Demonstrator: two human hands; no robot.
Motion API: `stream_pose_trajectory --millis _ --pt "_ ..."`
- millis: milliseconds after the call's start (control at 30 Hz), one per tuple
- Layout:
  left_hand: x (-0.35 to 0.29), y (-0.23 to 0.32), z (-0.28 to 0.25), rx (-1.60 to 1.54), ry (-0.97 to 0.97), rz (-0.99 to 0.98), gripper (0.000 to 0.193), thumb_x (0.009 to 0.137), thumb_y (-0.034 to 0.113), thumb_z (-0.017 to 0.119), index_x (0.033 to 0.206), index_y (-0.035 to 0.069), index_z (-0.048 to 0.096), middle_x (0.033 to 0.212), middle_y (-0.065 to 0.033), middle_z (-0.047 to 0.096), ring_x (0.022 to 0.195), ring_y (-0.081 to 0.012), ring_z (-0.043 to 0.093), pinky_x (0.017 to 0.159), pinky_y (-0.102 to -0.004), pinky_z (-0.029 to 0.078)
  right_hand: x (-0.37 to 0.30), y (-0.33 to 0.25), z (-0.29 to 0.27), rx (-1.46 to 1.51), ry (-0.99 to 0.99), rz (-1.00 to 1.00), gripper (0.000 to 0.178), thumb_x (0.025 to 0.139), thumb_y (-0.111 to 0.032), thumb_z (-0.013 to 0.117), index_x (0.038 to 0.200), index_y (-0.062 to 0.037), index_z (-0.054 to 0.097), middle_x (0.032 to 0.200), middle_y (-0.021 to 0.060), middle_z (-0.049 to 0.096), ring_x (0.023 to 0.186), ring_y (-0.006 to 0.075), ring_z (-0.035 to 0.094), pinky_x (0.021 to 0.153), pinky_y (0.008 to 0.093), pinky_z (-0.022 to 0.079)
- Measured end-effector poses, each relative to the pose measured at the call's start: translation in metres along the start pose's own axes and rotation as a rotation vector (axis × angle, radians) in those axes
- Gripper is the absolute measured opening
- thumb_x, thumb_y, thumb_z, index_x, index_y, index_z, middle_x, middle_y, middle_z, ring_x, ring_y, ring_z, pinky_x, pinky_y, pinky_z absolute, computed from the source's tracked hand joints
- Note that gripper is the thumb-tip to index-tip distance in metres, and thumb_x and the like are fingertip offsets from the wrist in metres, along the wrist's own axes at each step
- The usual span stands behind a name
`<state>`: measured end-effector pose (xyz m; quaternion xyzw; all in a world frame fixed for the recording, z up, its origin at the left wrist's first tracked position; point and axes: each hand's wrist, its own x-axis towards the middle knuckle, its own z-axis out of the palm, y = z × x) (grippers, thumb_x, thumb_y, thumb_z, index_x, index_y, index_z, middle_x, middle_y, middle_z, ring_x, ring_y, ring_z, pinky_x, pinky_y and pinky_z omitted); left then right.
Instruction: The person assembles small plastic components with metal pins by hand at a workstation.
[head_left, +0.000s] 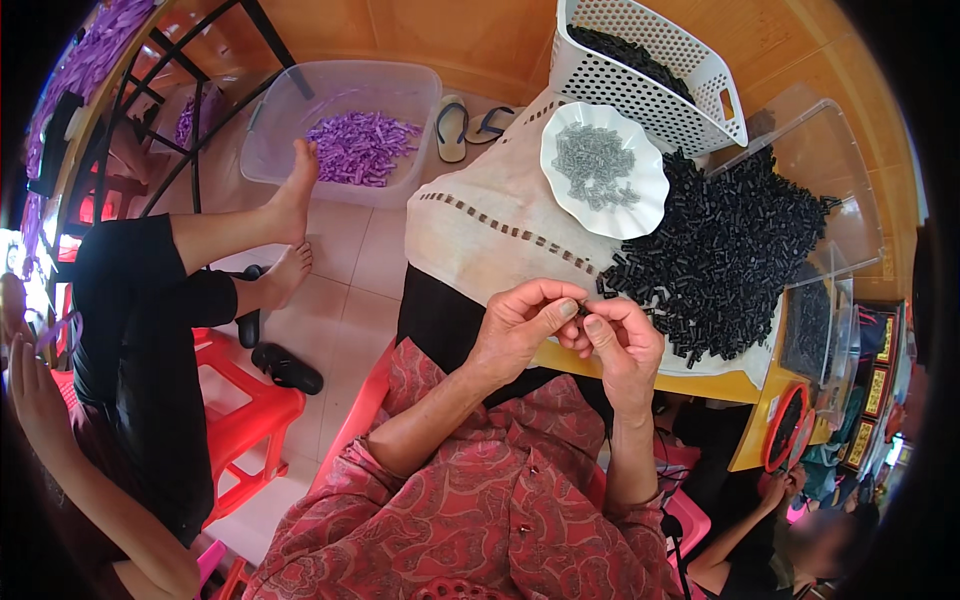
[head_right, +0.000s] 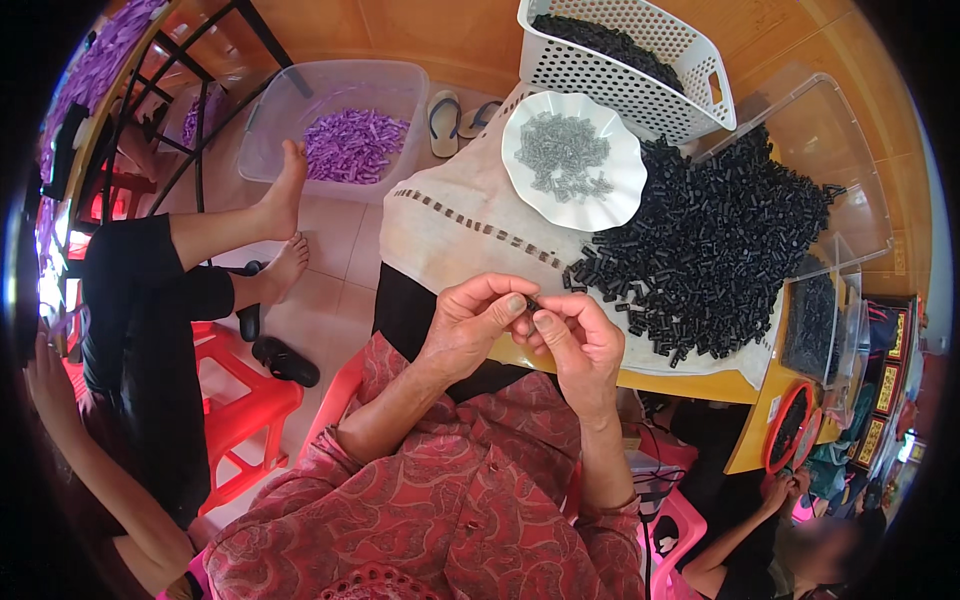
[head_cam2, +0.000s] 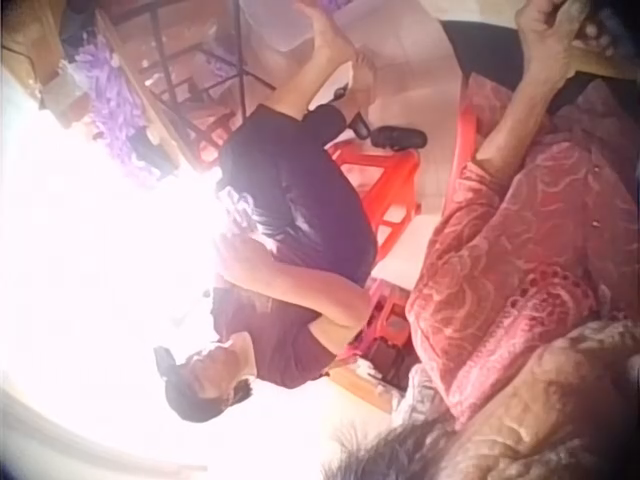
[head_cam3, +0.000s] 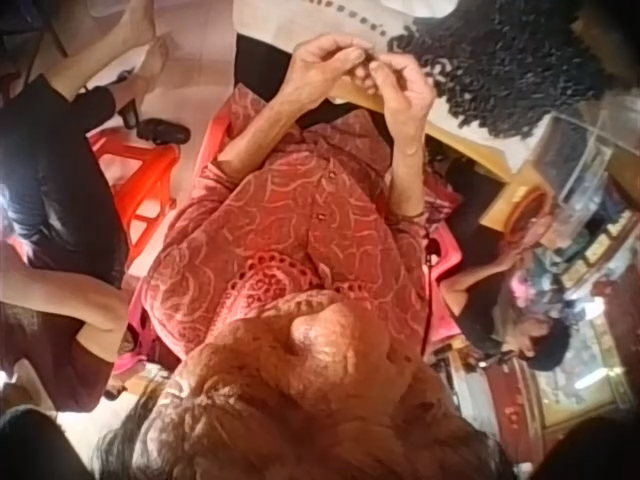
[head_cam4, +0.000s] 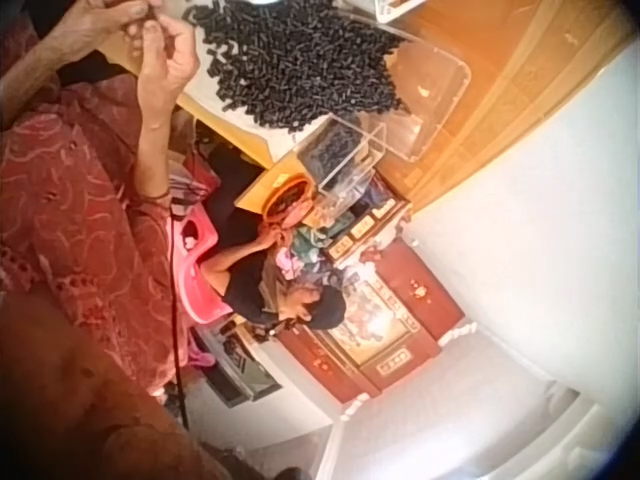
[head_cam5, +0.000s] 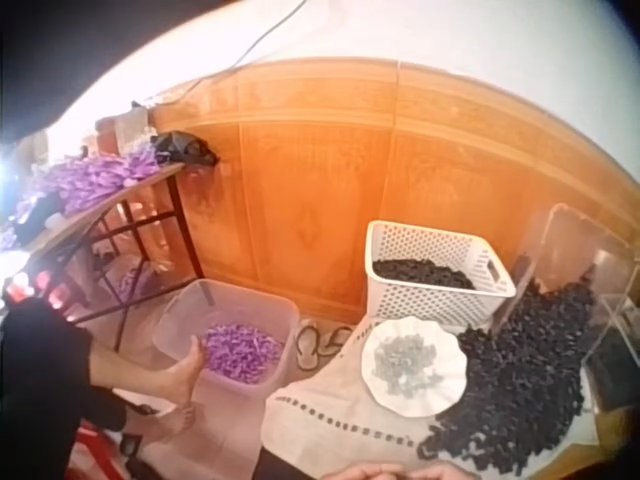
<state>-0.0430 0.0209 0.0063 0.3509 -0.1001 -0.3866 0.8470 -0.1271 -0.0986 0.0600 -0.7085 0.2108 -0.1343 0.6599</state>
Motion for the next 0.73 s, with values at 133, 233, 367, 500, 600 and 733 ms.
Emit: stream_pose_trajectory --millis 133,233,367,500,600,733 --pt "0.000 0.000 0.000 0.034 -0.012 0.003 0.021 0.097 0.006 0.051 0.112 -0.002 0.061 0.081 -0.0043 0.062 0.072 -0.0097 0.058 0.069 -0.0240 0.050 -0.001 0.001 0.000 -0.001 0.014 -0.015 0.011 0.091 -0.005 0.061 0.100 0.0015 0.061 0.079 0.0033 0.063 0.067 0.0074 0.059 0.063 0.0199 0.048" --pt "0.000 0.000 0.000 0.021 -0.022 0.005 0.021 0.097 0.006 0.050 0.113 -0.002 0.061 0.081 -0.0048 0.063 0.074 -0.0103 0.058 0.070 -0.0246 0.050 -0.002 0.000 0.000 0.000 0.017 -0.026 0.013 0.091 -0.005 0.061 0.102 0.0016 0.061 0.080 0.0035 0.063 0.069 0.0080 0.059 0.064 0.0202 0.049" --pt "-0.001 0.001 0.000 0.010 -0.047 0.014 0.022 0.098 0.006 0.049 0.114 -0.003 0.060 0.082 -0.0054 0.063 0.075 -0.0108 0.058 0.072 -0.0252 0.050 -0.004 0.001 0.000 0.012 0.009 -0.044 0.015 0.095 -0.008 0.055 0.104 0.0025 0.061 0.083 0.0044 0.062 0.071 0.0084 0.058 0.064 0.0209 0.048" --pt "-0.003 0.000 0.003 0.029 -0.044 0.030 0.022 0.097 0.005 0.049 0.115 -0.003 0.060 0.083 -0.0056 0.063 0.076 -0.0110 0.059 0.073 -0.0254 0.050 -0.005 0.000 -0.003 0.045 0.002 -0.059 0.018 0.098 -0.011 0.051 0.105 0.0031 0.060 0.085 0.0048 0.060 0.072 0.0088 0.057 0.064 0.0212 0.047" --pt "-0.003 0.000 0.004 0.044 -0.041 0.042 0.021 0.097 0.005 0.050 0.114 -0.002 0.060 0.082 -0.0046 0.063 0.075 -0.0097 0.059 0.072 -0.0241 0.051 -0.007 -0.001 -0.003 0.053 0.008 -0.071 0.018 0.097 -0.010 0.052 0.105 0.0033 0.060 0.087 0.0048 0.059 0.072 0.0089 0.057 0.065 0.0213 0.047" --pt "-0.005 -0.001 0.004 0.080 -0.060 0.059 0.021 0.096 0.006 0.053 0.114 -0.001 0.061 0.084 -0.0047 0.065 0.075 -0.0091 0.060 0.073 -0.0227 0.051 -0.010 0.001 -0.004 0.028 -0.005 -0.094 0.017 0.097 -0.009 0.052 0.106 0.0031 0.060 0.091 0.0051 0.059 0.073 0.0094 0.058 0.066 0.0219 0.048"
